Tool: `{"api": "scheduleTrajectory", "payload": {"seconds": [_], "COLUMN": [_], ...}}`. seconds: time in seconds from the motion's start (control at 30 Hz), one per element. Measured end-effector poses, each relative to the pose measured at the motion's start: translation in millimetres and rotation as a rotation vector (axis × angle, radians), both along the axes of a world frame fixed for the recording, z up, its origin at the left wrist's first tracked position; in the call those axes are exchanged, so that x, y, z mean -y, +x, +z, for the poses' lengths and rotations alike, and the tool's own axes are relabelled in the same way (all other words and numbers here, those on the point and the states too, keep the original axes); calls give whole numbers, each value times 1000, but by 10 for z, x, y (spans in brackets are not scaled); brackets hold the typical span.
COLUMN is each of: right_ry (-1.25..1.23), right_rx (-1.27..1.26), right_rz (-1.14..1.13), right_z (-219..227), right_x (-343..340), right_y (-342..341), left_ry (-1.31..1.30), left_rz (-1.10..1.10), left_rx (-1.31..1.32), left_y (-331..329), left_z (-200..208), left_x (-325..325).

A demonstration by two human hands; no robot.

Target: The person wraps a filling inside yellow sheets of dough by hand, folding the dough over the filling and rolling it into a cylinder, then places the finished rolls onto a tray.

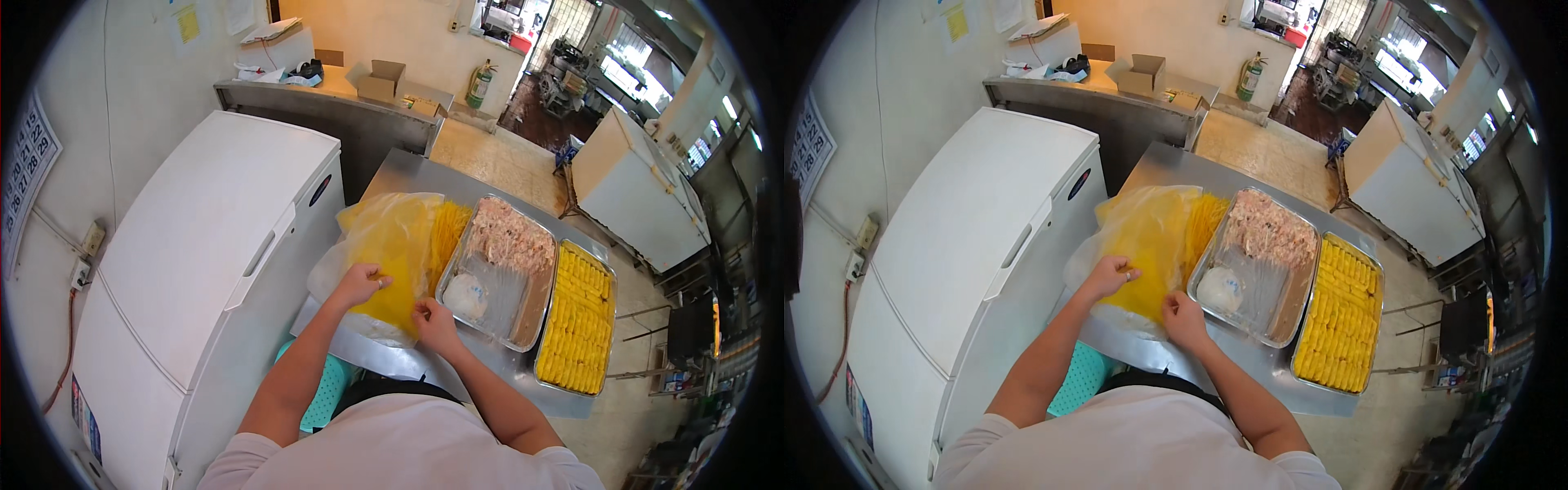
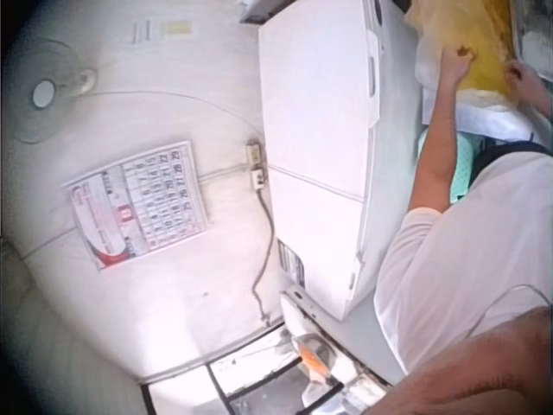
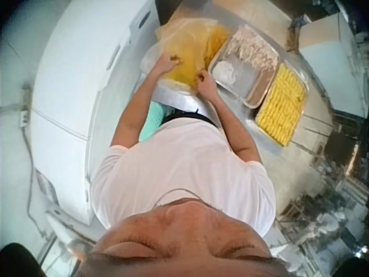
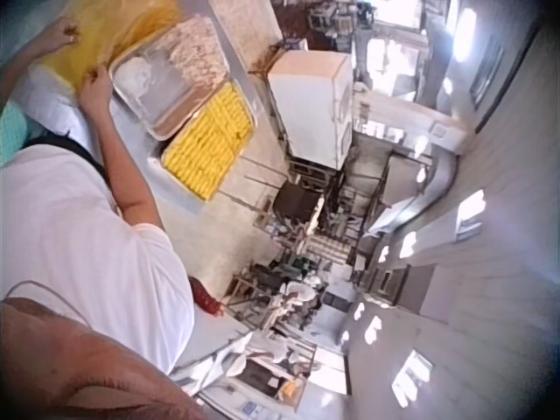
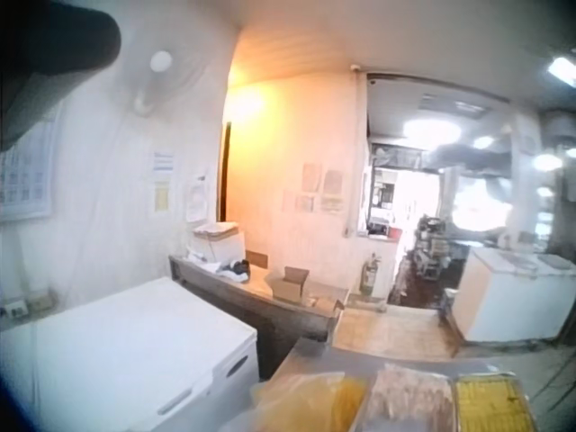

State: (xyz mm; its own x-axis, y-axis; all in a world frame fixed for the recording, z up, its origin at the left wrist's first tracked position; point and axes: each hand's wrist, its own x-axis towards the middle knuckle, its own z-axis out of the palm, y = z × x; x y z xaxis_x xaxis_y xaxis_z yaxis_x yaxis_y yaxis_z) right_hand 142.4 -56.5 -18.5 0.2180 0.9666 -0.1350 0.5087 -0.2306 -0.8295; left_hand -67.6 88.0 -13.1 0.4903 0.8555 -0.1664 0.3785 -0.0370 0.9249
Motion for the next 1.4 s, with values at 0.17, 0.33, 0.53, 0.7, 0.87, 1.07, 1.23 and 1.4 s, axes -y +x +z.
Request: {"api": "scheduleTrajectory", "payload": {"seconds": [0.17, 0.33, 0.53, 0.7, 0.87, 1.07, 1.23, 1.4], "right_ry": [169, 60, 43, 217, 205, 154, 81, 146], "right_rx": [-125, -453, -280, -122, -23, -87, -68, -42], "right_rz": [-15, 92, 139, 88, 155, 171, 215, 209], "right_z": [227, 379, 416, 491, 520, 483, 586, 598], "right_x": [-259, -524, -466, -371, -367, -424, -430, -420], "right_y": [107, 230, 260, 121, 101, 123, 88, 93], "left_ry": [-25, 24, -17, 130, 169, 181, 156, 82], "left_rz": [14, -4, 29, 142, 150, 98, 73, 74], "left_rx": [-23, 290, 22, 87, 86, 132, 174, 91], "left_y": [150, 163, 157, 156, 133, 104, 71, 74], "left_z": [281, 104, 403, 228, 206, 211, 172, 203], "left_x": [212, 365, 560, 665, 690, 698, 710, 698]}}
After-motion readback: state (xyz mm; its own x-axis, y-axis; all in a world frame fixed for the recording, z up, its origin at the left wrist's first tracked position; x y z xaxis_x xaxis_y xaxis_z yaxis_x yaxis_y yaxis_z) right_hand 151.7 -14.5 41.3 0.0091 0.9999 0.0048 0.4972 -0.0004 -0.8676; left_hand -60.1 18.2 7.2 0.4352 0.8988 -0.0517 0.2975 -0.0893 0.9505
